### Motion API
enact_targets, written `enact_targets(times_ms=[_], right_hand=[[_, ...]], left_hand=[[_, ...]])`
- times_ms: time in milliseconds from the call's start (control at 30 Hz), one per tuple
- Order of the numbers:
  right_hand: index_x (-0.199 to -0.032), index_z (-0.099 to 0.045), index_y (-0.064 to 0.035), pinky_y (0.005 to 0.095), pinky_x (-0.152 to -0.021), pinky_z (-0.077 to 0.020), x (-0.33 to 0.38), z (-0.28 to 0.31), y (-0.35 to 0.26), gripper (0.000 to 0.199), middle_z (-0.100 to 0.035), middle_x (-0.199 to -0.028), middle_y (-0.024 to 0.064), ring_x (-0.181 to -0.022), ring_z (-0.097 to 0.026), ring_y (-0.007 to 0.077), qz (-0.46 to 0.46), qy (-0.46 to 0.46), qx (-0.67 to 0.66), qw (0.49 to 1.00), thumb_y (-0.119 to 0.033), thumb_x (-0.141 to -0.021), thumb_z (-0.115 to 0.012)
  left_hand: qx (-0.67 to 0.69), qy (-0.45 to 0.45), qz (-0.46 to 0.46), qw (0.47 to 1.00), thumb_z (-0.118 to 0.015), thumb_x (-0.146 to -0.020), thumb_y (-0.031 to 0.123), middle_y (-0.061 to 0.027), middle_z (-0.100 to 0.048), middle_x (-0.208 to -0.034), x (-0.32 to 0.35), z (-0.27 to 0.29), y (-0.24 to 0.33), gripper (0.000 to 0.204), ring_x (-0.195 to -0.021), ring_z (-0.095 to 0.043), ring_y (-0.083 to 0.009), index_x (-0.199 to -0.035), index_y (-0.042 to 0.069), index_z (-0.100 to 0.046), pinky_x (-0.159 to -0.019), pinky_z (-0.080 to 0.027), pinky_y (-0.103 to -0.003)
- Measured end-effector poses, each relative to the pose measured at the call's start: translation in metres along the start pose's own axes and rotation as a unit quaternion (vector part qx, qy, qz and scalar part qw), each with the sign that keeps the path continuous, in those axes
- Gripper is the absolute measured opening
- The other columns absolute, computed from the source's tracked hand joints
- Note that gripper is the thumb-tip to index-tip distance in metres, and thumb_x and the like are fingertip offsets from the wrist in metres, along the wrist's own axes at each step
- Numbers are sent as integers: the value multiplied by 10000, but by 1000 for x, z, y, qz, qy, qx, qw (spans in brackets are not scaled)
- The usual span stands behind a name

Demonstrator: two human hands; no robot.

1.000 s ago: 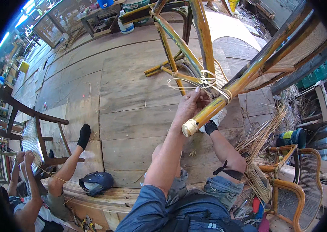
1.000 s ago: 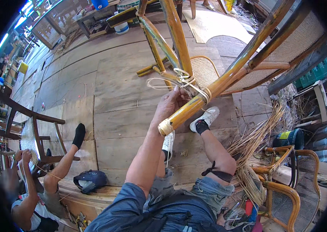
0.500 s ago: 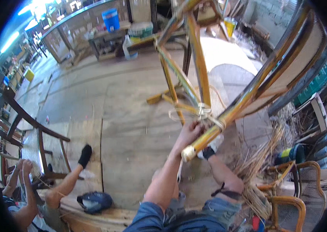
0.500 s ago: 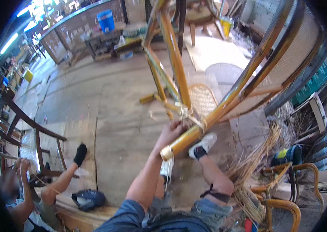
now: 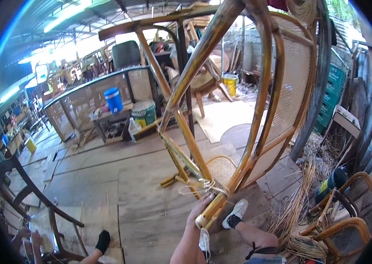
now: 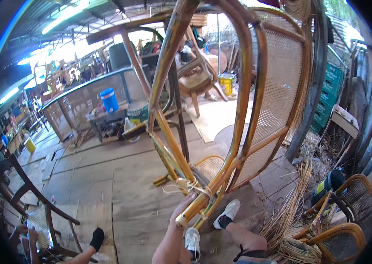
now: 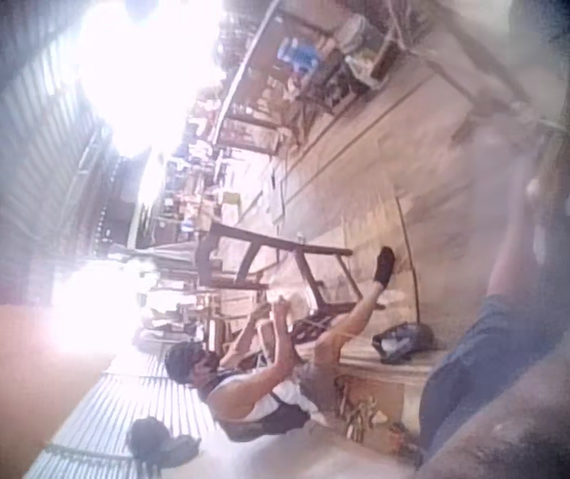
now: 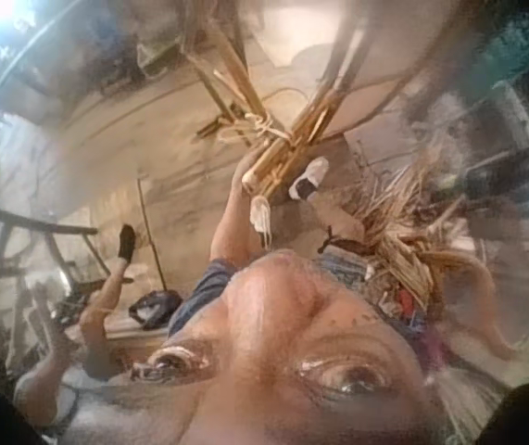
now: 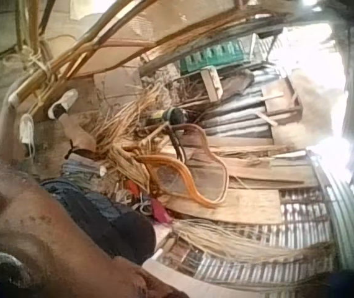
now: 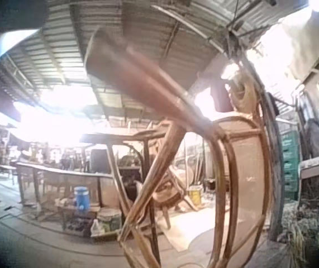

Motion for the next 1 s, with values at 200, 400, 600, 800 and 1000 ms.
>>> enact_targets(times_ms=[200,400,600,800,1000], right_hand=[[-992,-575,-22,404,-717,-466,2,2,-5,246,-627,-892,190,-841,-609,323,-3,-7,-21,1000,-187,-812,-547],[-973,-585,-16,404,-708,-467,15,-11,24,235,-630,-877,192,-829,-614,318,-19,-18,-31,999,-186,-819,-534],[-954,-595,-9,404,-699,-467,62,-24,94,230,-632,-863,193,-816,-619,312,-59,-43,-58,996,-186,-827,-520],[-942,-604,-5,405,-696,-468,74,-19,116,225,-634,-852,196,-810,-620,315,-122,-106,-60,985,-177,-831,-512],[-967,-607,-9,413,-720,-466,53,-8,92,208,-627,-864,204,-837,-601,355,-85,-44,91,991,-128,-818,-524]], left_hand=[[103,-34,-12,994,-552,-877,299,-164,-555,-1085,-16,14,-23,438,-952,-574,-286,-1175,-6,-455,-838,-477,-380],[-97,-23,-68,993,-525,-894,282,-141,-547,-1099,-31,34,-36,375,-956,-563,-253,-1163,25,-475,-852,-458,-362],[222,-68,15,973,-499,-878,260,-162,-599,-1021,-18,13,-39,385,-913,-589,-280,-1107,-49,-500,-852,-452,-386],[13,50,-91,995,-522,-868,114,-19,-623,-843,-3,-2,3,178,-707,-585,-82,-1003,24,-593,-625,-480,-221],[-204,106,-35,973,-512,-851,183,-8,-606,-741,11,2,20,257,-681,-527,-62,-916,-39,-624,-623,-436,-227]])
Point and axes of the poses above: each hand's wrist, its own x-axis away from the middle knuckle, its own z-axis out of the back of the hand, y = z × x, the point moved 4 cm from there along -x, towards the middle knuckle
